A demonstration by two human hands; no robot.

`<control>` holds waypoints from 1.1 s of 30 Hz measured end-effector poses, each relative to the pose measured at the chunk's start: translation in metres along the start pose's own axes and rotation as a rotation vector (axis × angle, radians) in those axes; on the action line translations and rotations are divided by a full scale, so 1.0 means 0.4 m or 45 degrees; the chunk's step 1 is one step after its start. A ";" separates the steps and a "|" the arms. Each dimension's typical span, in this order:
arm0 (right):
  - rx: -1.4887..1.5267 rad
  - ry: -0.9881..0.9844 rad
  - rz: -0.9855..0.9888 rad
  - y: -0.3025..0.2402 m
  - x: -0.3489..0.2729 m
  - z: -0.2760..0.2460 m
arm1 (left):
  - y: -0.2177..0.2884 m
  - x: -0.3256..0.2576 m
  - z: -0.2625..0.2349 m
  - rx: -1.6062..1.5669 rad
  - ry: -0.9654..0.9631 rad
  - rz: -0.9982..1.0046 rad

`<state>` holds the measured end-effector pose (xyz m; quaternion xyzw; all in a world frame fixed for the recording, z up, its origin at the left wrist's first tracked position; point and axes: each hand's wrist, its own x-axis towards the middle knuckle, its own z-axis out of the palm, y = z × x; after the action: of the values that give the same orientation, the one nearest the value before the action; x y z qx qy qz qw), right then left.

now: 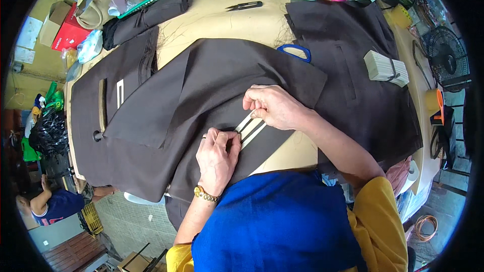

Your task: The person marks lines on a piece of dark fabric using a white marker around a rectangular template and then cuts the fabric with scissors.

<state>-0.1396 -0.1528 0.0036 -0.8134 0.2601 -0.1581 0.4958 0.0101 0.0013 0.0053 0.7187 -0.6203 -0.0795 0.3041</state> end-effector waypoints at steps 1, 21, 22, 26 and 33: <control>-0.041 0.015 -0.063 0.007 -0.002 0.000 | -0.001 0.002 0.000 -0.020 -0.008 -0.022; -0.017 -0.090 0.054 -0.015 0.048 0.021 | 0.005 0.045 0.008 -0.095 -0.072 -0.105; -0.024 -0.090 0.044 -0.014 0.048 0.021 | 0.006 0.038 0.005 -0.058 -0.064 -0.075; -0.025 -0.098 0.073 -0.009 0.048 0.025 | -0.006 0.003 0.001 0.005 0.008 -0.018; -0.065 -0.087 -0.036 -0.002 0.044 0.023 | -0.018 -0.013 0.002 -0.014 0.043 -0.076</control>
<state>-0.1204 -0.1560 0.0003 -0.8342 0.2354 -0.1304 0.4814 0.0145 0.0064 -0.0004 0.7365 -0.5928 -0.0796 0.3160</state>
